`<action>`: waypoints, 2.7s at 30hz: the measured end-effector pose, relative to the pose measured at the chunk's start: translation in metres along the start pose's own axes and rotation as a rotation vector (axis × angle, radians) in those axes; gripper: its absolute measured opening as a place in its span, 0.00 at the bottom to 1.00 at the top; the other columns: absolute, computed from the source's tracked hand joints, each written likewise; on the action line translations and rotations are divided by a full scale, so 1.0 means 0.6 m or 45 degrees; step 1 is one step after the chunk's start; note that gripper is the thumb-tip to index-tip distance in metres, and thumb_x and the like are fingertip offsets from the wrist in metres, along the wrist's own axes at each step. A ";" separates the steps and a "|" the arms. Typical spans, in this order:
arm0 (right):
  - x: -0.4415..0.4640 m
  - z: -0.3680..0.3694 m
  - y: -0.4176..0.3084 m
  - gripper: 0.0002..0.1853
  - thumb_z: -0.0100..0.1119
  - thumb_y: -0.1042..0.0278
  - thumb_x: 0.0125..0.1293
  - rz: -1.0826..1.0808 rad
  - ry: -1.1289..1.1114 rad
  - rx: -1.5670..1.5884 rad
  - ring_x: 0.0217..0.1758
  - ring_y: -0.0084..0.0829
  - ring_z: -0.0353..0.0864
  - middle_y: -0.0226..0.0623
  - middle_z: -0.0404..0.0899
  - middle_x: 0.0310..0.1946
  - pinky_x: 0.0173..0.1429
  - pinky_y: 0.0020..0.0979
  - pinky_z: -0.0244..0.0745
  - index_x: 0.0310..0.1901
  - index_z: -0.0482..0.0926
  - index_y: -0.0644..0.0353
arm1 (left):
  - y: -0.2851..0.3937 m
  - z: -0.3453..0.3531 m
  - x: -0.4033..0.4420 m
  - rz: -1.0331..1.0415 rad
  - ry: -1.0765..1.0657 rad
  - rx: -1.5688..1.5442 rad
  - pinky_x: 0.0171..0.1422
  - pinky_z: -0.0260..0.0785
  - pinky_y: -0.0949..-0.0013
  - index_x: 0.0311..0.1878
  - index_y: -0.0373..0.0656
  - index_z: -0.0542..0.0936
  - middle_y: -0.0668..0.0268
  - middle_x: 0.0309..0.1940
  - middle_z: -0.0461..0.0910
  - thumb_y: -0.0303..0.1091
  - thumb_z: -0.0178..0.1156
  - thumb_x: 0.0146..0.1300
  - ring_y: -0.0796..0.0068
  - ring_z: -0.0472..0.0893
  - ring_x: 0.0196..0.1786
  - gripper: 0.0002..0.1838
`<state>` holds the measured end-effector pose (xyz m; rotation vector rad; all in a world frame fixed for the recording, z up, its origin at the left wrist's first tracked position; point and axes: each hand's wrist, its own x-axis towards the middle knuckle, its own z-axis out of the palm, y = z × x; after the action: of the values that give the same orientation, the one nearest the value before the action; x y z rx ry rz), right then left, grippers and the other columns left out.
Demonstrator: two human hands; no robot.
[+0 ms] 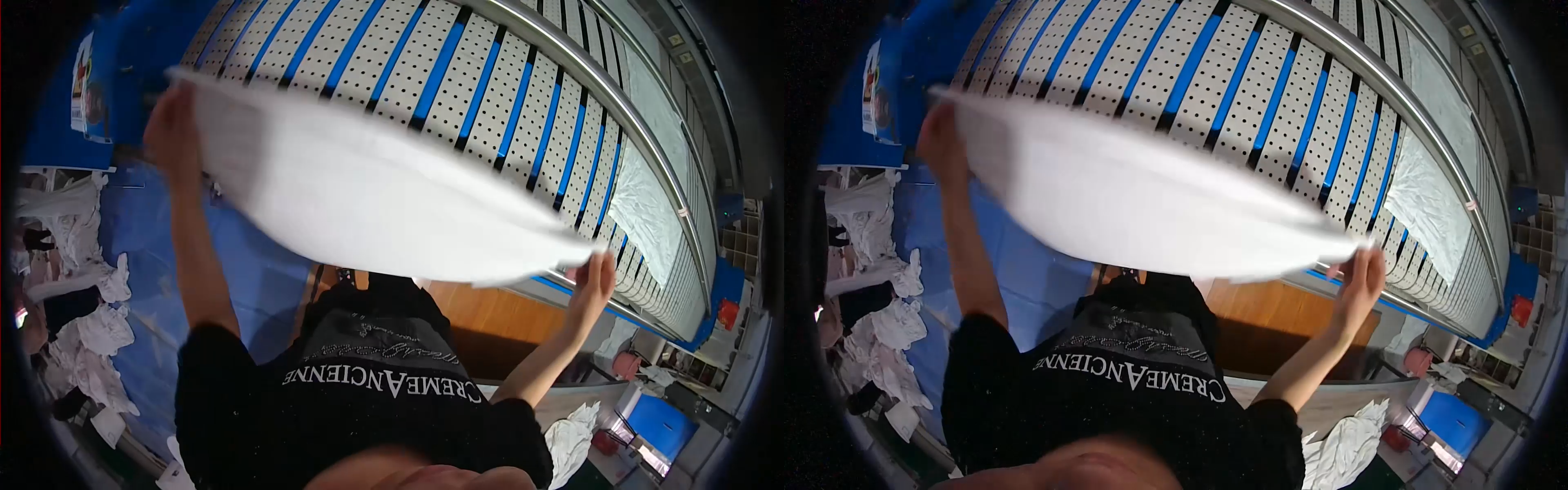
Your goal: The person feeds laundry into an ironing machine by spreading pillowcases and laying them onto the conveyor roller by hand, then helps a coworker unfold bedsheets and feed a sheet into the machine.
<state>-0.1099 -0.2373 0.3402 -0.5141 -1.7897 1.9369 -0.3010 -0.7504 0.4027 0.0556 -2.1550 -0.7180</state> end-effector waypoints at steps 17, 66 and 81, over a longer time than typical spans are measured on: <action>-0.138 0.045 0.280 0.16 0.47 0.58 0.67 0.176 0.550 -0.140 0.48 0.27 0.66 0.35 0.67 0.46 0.57 0.31 0.61 0.48 0.66 0.62 | -0.112 0.031 -0.178 -0.855 0.050 -0.824 0.53 0.65 0.68 0.57 0.32 0.62 0.56 0.49 0.68 0.47 0.47 0.66 0.68 0.70 0.51 0.27; -0.283 -0.048 0.570 0.18 0.56 0.54 0.55 1.337 0.673 -0.470 0.39 0.38 0.80 0.47 0.80 0.34 0.42 0.36 0.74 0.32 0.81 0.62 | -0.569 0.498 -0.082 -0.024 -2.152 -0.663 0.46 0.67 0.68 0.50 0.42 0.73 0.59 0.44 0.76 0.42 0.47 0.66 0.65 0.75 0.44 0.16; -0.621 -0.484 0.461 0.14 0.52 0.63 0.57 2.091 0.862 -1.624 0.43 0.38 0.77 0.34 0.77 0.44 0.44 0.41 0.73 0.43 0.77 0.56 | 0.120 0.577 -0.206 0.067 -2.579 0.154 0.27 0.65 0.79 0.44 0.45 0.74 0.68 0.30 0.77 0.38 0.55 0.62 0.82 0.73 0.26 0.10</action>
<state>0.3396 -0.2205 0.0280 -3.2092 -1.8430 0.3314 -0.4621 -0.4913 0.1849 -1.1087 -4.0033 -0.5686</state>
